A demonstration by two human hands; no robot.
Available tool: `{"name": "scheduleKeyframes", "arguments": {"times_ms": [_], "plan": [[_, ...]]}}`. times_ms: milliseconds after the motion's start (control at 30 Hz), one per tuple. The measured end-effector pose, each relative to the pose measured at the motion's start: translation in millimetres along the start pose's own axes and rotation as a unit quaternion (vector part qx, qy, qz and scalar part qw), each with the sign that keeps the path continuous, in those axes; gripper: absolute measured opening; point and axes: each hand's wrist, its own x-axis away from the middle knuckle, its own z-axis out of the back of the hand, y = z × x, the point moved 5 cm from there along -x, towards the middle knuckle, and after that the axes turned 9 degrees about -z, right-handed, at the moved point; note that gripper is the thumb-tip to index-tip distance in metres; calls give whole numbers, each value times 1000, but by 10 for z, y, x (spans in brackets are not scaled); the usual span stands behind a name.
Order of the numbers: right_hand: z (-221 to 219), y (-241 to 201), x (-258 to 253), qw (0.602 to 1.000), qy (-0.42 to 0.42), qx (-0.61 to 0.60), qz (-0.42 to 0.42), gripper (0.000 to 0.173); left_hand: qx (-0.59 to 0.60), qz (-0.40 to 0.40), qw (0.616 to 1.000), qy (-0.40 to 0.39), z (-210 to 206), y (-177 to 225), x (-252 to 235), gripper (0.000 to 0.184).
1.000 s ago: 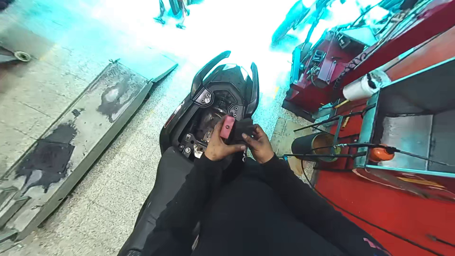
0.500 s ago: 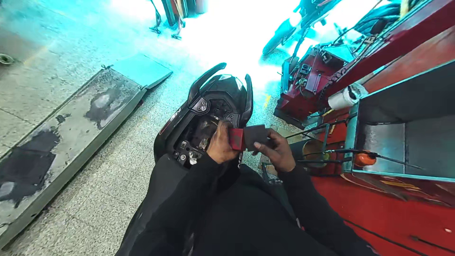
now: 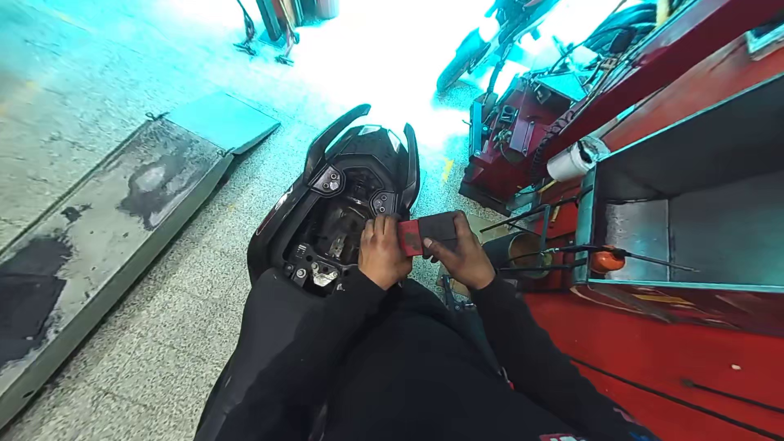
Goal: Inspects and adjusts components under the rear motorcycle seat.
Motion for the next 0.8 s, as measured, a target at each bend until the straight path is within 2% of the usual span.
{"name": "scheduleKeyframes", "arguments": {"times_ms": [100, 200, 267, 333, 433, 600, 733, 800], "plan": [[79, 4, -53, 999, -4, -1, 38, 50, 136, -19, 990, -15, 25, -57, -16, 77], [191, -64, -80, 988, -7, 38, 148, 41, 311, -90, 942, -89, 40, -141, -111, 54], [230, -151, -83, 973, -36, 39, 224, 35, 358, -108, 918, -129, 28, -187, -160, 41], [247, -214, -123, 961, -81, 18, 265, 33, 389, -116, 903, -142, -9, -213, -189, 38], [281, -231, -200, 952, -122, 36, 278, 35, 416, -115, 893, -129, -52, -225, -189, 38], [322, -243, -241, 944, -100, 190, 250, 51, 423, -105, 893, -114, -29, -232, -173, 40], [209, -196, -201, 965, -90, 76, 235, 52, 429, -88, 892, -111, -33, -219, -167, 38], [186, -129, -181, 970, -78, 57, 224, 50, 424, -71, 898, -99, -33, -226, -156, 38]]}}
